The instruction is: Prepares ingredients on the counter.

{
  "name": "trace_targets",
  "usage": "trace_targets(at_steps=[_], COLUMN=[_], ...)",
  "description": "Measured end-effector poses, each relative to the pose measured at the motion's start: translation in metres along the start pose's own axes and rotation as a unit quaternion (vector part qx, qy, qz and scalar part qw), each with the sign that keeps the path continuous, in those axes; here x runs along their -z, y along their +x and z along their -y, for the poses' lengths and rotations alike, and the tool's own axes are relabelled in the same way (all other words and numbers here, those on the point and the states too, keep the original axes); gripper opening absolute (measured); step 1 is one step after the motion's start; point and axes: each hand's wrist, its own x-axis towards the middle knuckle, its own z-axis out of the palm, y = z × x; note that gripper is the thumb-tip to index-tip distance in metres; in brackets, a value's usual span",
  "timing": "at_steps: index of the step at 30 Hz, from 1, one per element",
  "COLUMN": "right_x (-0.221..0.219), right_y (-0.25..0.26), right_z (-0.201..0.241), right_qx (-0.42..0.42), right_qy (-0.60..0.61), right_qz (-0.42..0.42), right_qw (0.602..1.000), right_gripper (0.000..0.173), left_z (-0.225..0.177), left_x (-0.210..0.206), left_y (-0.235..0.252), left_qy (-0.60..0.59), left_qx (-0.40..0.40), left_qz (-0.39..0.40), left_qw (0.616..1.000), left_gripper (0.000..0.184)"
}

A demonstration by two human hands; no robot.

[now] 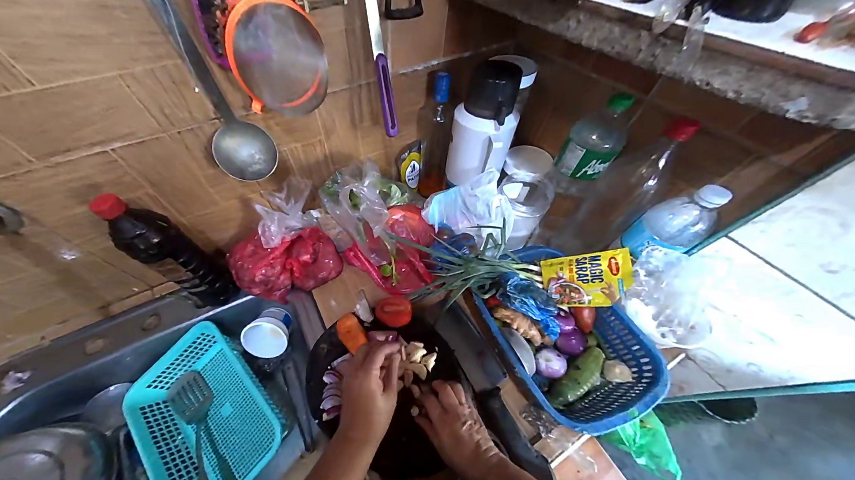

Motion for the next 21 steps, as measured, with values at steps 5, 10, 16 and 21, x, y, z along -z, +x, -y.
trace_targets(at_steps=[5,10,16,21], right_x=[0.004,0.006,0.007,-0.007], right_y=[0.011,0.036,0.042,0.025], right_z=[0.010,0.011,0.011,0.010], right_qx=[-0.068,-0.097,-0.124,-0.083], right_qy=[0.000,-0.006,0.015,0.075], right_qz=[0.053,0.099,0.101,0.017], right_qw=[0.996,0.990,0.987,0.994], right_gripper=[0.036,0.039,0.039,0.040], left_z=[-0.021,-0.015,-0.011,0.003], left_x=[0.021,-0.001,0.000,0.046], left_y=[-0.017,-0.013,-0.005,0.005], left_qy=[0.087,0.105,0.057,0.041], left_qx=[0.215,0.188,0.152,0.140], left_qz=[0.254,0.214,0.196,0.078], left_qw=[0.939,0.953,0.967,0.986], left_gripper=[0.045,0.039,0.033,0.029])
